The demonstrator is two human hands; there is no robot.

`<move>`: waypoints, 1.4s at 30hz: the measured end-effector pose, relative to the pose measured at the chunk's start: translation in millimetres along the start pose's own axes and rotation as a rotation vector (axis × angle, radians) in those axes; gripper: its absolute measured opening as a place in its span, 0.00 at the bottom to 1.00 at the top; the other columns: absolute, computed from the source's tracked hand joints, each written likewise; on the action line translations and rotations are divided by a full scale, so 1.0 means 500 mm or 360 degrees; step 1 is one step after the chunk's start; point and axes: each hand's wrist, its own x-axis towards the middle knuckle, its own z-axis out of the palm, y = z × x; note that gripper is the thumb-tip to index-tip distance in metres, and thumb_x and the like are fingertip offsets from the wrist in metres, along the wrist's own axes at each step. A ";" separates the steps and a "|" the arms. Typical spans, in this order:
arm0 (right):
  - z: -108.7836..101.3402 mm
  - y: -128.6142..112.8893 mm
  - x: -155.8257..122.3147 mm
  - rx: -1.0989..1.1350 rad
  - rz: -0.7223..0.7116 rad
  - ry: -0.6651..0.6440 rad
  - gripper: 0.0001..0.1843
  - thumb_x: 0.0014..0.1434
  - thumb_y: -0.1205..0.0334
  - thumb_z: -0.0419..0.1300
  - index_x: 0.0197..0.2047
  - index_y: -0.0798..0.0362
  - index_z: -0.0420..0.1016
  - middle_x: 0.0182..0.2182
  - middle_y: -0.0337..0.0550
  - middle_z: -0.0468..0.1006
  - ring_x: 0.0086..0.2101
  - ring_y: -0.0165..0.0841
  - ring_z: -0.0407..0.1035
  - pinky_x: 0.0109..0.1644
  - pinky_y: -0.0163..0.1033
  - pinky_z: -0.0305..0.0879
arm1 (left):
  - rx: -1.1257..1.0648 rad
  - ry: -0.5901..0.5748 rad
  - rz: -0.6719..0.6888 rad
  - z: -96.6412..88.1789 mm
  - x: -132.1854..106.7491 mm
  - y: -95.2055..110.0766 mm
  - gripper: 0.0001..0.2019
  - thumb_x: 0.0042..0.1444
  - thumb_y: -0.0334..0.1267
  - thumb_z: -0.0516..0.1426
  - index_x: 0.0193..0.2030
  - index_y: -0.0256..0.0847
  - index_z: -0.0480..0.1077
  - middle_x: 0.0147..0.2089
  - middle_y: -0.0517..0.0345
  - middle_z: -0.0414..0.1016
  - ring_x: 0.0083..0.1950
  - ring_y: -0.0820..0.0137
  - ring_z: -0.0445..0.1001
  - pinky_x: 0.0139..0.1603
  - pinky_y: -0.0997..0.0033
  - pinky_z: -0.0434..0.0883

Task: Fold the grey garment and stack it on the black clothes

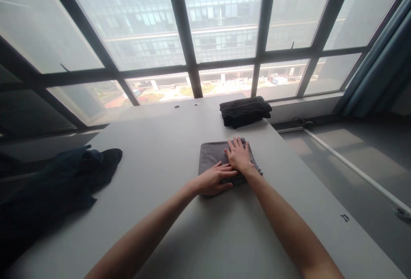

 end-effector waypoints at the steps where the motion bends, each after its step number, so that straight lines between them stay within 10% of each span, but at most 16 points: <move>1: 0.004 0.008 0.002 -0.0016 0.0073 0.0020 0.33 0.75 0.48 0.39 0.76 0.53 0.54 0.76 0.51 0.44 0.74 0.44 0.35 0.73 0.65 0.30 | 0.0073 0.0008 -0.0002 0.010 -0.004 -0.005 0.31 0.66 0.46 0.59 0.74 0.52 0.60 0.76 0.52 0.58 0.77 0.55 0.53 0.77 0.44 0.45; 6: 0.010 0.026 0.013 0.0113 0.0528 0.0057 0.39 0.73 0.40 0.37 0.78 0.52 0.48 0.77 0.54 0.38 0.74 0.48 0.33 0.72 0.67 0.33 | 0.0318 -0.0020 0.0006 0.060 -0.028 -0.014 0.41 0.65 0.54 0.58 0.79 0.52 0.44 0.80 0.53 0.45 0.81 0.53 0.38 0.76 0.39 0.37; 11: 0.017 0.036 0.024 0.0352 0.0901 0.0091 0.42 0.72 0.39 0.39 0.79 0.57 0.42 0.75 0.66 0.44 0.72 0.54 0.42 0.71 0.65 0.41 | 0.0115 -0.0073 0.0180 0.027 -0.034 0.004 0.36 0.66 0.54 0.57 0.77 0.50 0.53 0.79 0.53 0.50 0.79 0.56 0.48 0.77 0.43 0.41; 15: 0.007 0.046 0.024 0.0500 0.0851 0.0177 0.40 0.73 0.43 0.37 0.78 0.62 0.46 0.73 0.67 0.49 0.71 0.54 0.46 0.71 0.68 0.43 | -0.0037 0.0426 -0.0185 -0.023 -0.008 -0.014 0.19 0.72 0.44 0.50 0.65 0.51 0.72 0.69 0.55 0.70 0.72 0.63 0.65 0.75 0.53 0.56; 18: -0.008 0.041 0.018 0.0504 0.0783 0.0247 0.36 0.73 0.48 0.39 0.76 0.62 0.53 0.74 0.63 0.50 0.72 0.51 0.44 0.71 0.64 0.46 | 0.0181 0.0712 -0.0618 -0.032 0.024 -0.061 0.21 0.69 0.42 0.53 0.66 0.44 0.70 0.71 0.48 0.67 0.74 0.56 0.61 0.75 0.46 0.54; 26: 0.003 0.034 -0.085 0.0171 -0.0223 0.0079 0.32 0.70 0.53 0.49 0.74 0.54 0.60 0.75 0.50 0.49 0.73 0.43 0.41 0.75 0.55 0.39 | 0.0503 0.0398 -0.0778 0.019 0.041 -0.148 0.30 0.70 0.54 0.47 0.76 0.48 0.57 0.79 0.51 0.50 0.79 0.51 0.45 0.76 0.40 0.43; 33: 0.010 0.086 -0.152 0.0260 -0.0191 0.0027 0.34 0.71 0.46 0.47 0.75 0.48 0.57 0.75 0.48 0.48 0.73 0.45 0.41 0.73 0.64 0.39 | 0.0446 0.0320 -0.0828 0.001 0.039 -0.123 0.32 0.70 0.55 0.47 0.76 0.45 0.56 0.80 0.49 0.47 0.80 0.51 0.42 0.76 0.39 0.41; 38: 0.005 0.126 -0.132 0.1039 0.0304 0.0381 0.31 0.65 0.49 0.55 0.66 0.58 0.70 0.67 0.58 0.66 0.67 0.46 0.58 0.71 0.52 0.53 | 0.0338 0.0248 -0.0723 0.014 0.010 -0.074 0.35 0.67 0.64 0.46 0.76 0.53 0.55 0.81 0.51 0.42 0.80 0.46 0.38 0.74 0.31 0.43; 42: -0.019 0.164 -0.112 0.1585 0.0856 0.0183 0.22 0.56 0.55 0.64 0.51 0.56 0.78 0.51 0.53 0.79 0.54 0.45 0.72 0.55 0.44 0.70 | 0.0385 0.0266 -0.0666 0.041 -0.010 -0.054 0.36 0.66 0.66 0.44 0.76 0.57 0.54 0.80 0.53 0.43 0.80 0.45 0.36 0.74 0.31 0.37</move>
